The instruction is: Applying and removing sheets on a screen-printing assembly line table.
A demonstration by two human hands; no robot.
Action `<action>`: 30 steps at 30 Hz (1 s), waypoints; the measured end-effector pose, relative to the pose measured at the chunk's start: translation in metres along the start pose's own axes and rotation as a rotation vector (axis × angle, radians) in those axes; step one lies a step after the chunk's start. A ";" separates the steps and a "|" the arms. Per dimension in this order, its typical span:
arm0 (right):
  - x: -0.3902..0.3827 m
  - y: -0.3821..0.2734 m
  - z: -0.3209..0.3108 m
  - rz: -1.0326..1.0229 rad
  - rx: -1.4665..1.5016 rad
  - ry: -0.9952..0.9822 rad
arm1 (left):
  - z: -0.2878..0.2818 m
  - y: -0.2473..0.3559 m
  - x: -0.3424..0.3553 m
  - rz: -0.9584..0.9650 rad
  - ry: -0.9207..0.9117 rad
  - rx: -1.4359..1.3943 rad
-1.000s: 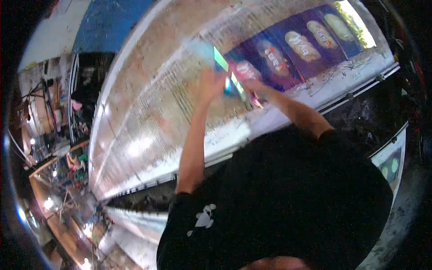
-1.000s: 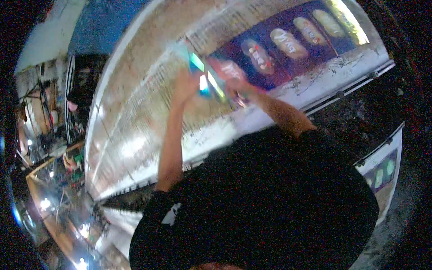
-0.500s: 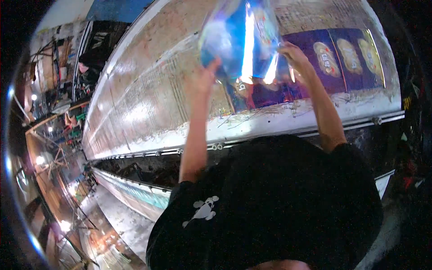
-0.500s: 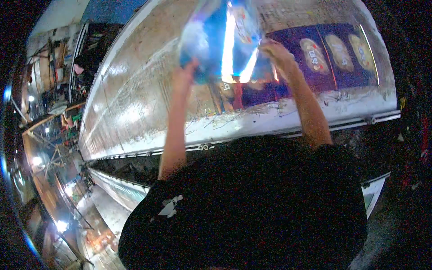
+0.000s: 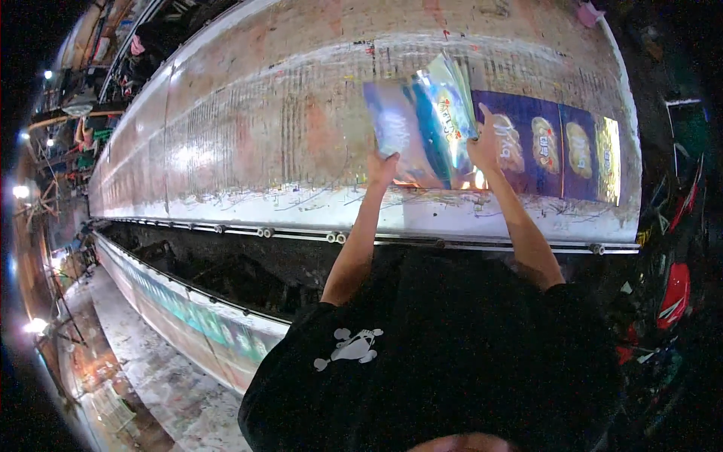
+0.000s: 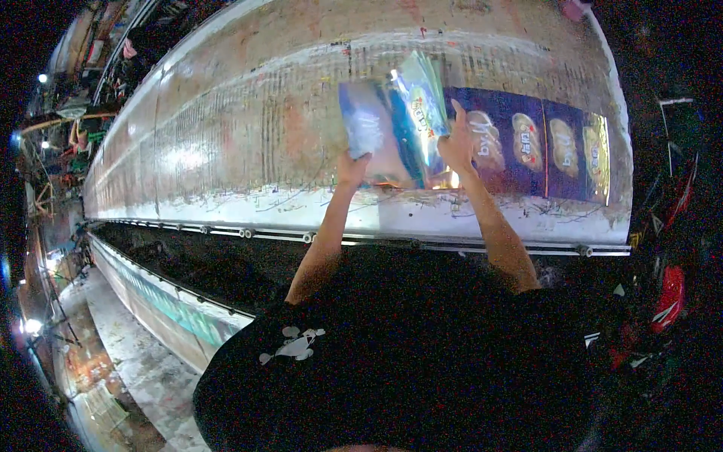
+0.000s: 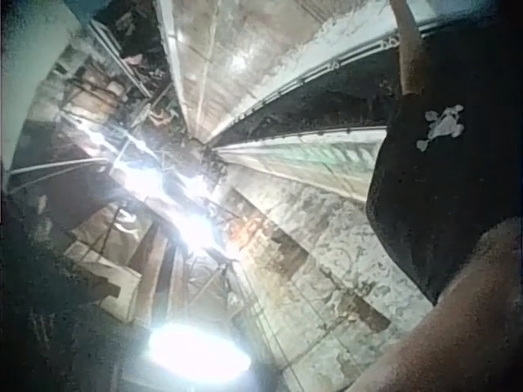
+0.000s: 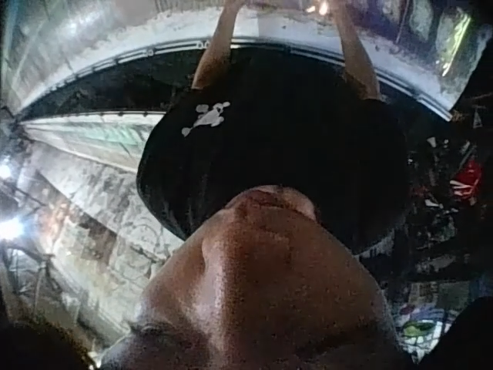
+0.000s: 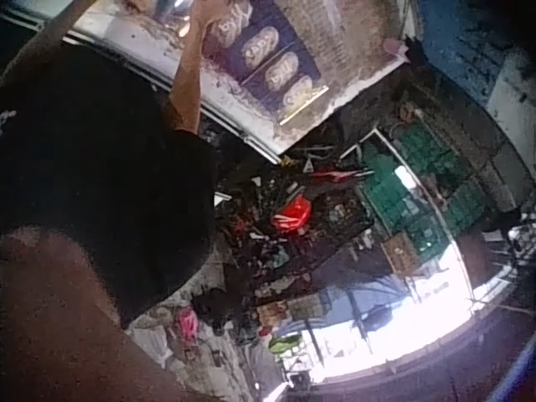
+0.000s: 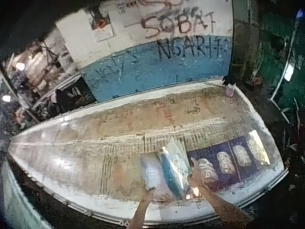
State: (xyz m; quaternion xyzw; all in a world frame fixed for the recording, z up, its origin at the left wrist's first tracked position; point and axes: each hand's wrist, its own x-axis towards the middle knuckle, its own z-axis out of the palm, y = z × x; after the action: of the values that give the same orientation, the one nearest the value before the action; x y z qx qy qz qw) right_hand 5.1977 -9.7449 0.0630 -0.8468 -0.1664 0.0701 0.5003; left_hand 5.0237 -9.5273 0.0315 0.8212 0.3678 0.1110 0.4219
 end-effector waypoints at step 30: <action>-0.028 0.010 0.053 0.475 -0.304 0.129 | 0.020 -0.130 0.066 -0.866 -0.718 -0.632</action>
State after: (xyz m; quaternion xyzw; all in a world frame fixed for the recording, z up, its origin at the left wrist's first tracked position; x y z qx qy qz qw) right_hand 5.1589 -9.7160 0.0269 -0.9301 0.0603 0.1056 0.3465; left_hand 5.0138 -9.4457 -0.0898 0.4207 0.4514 -0.2481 0.7468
